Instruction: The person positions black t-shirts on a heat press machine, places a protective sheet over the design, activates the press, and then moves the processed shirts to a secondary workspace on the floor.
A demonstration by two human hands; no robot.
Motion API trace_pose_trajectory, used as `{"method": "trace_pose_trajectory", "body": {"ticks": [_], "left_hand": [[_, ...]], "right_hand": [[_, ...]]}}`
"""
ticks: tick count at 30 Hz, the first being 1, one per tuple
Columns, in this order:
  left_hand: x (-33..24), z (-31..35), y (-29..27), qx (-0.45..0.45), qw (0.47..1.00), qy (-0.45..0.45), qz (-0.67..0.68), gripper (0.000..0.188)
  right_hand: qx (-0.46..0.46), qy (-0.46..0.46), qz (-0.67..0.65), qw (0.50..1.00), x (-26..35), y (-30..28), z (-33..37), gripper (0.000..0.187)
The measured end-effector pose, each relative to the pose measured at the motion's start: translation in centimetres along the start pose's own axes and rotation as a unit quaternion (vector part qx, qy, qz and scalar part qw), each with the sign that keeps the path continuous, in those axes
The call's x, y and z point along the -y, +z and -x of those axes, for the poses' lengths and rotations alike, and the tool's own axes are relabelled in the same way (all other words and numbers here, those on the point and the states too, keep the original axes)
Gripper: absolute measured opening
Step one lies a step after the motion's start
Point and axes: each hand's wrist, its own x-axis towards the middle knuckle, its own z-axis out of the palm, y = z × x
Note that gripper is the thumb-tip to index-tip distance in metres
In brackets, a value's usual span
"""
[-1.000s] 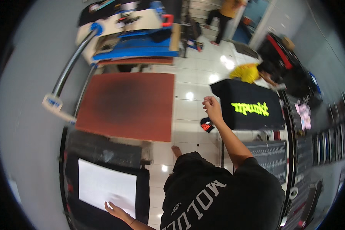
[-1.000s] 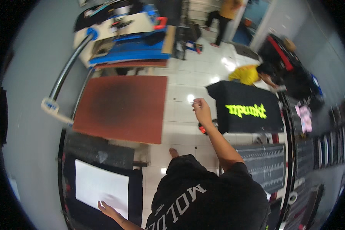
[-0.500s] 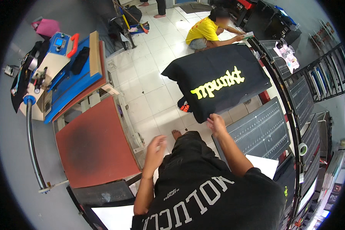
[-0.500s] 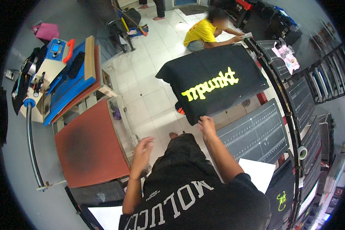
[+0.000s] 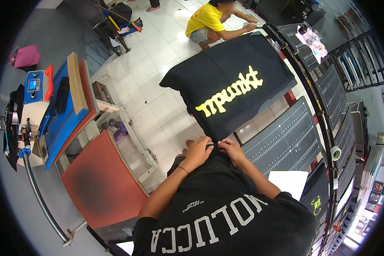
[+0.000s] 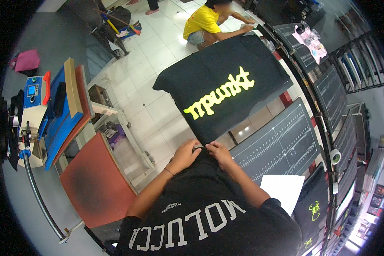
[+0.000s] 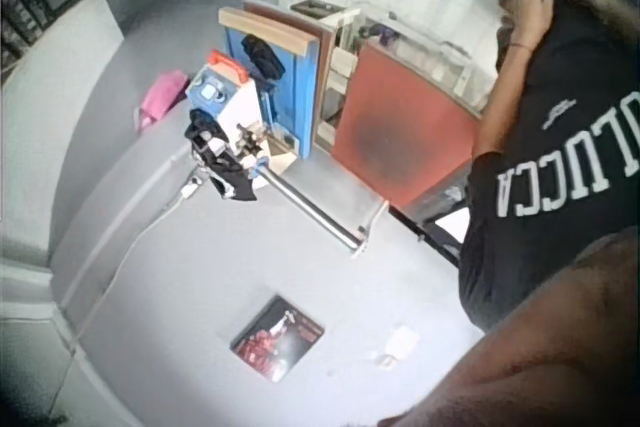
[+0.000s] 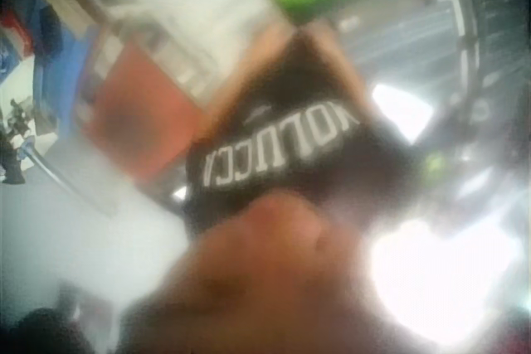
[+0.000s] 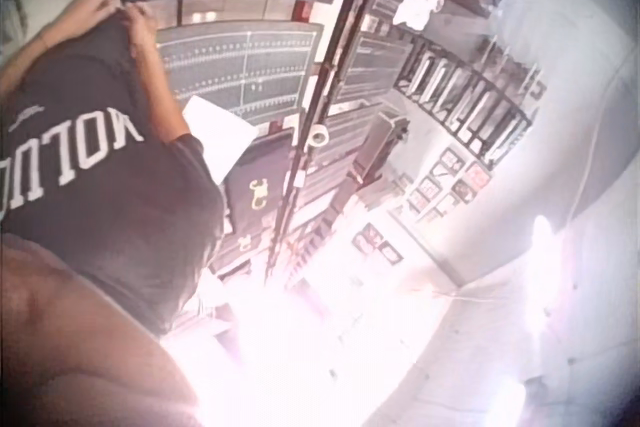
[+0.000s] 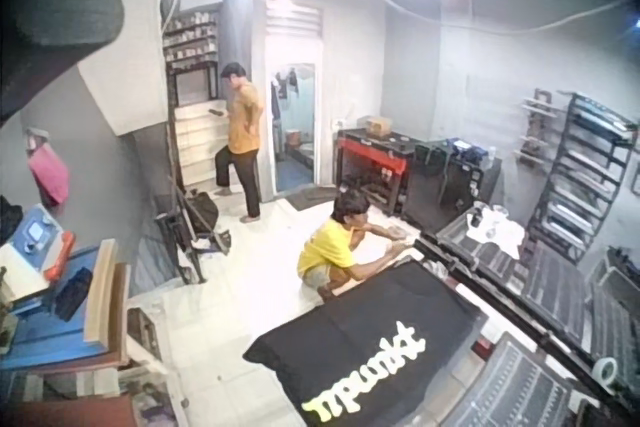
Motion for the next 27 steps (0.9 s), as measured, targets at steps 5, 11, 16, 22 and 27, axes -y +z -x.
{"method": "trace_pose_trajectory", "body": {"ticks": [5, 11, 16, 22, 27], "left_hand": [[-2.0, -1.1, -1.0, -0.059, 0.995, 0.074, -0.016, 0.025], [-4.1, -2.4, -2.1, -0.093, 0.972, 0.186, -0.106, 0.023], [-4.2, -3.2, -2.1, -0.091, 0.966, 0.203, -0.131, 0.019], [-4.9, -3.7, -2.4, -0.036, 0.969, 0.16, -0.184, 0.015], [-5.9, -4.6, -3.0, -0.03, 0.972, 0.173, -0.159, 0.016]], "right_hand": [[-0.015, -0.074, 0.069, 0.995, 1.2, 0.0, 1.3, 0.014], [0.012, -0.124, 0.015, 0.992, 1.8, -0.3, 1.3, 0.015], [0.031, -0.131, -0.011, 0.991, 2.3, -0.5, 1.1, 0.017], [0.03, -0.157, 0.009, 0.987, 0.6, -0.7, -0.3, 0.019], [0.013, -0.131, 0.032, 0.991, 0.6, -1.1, -0.4, 0.02]]}}
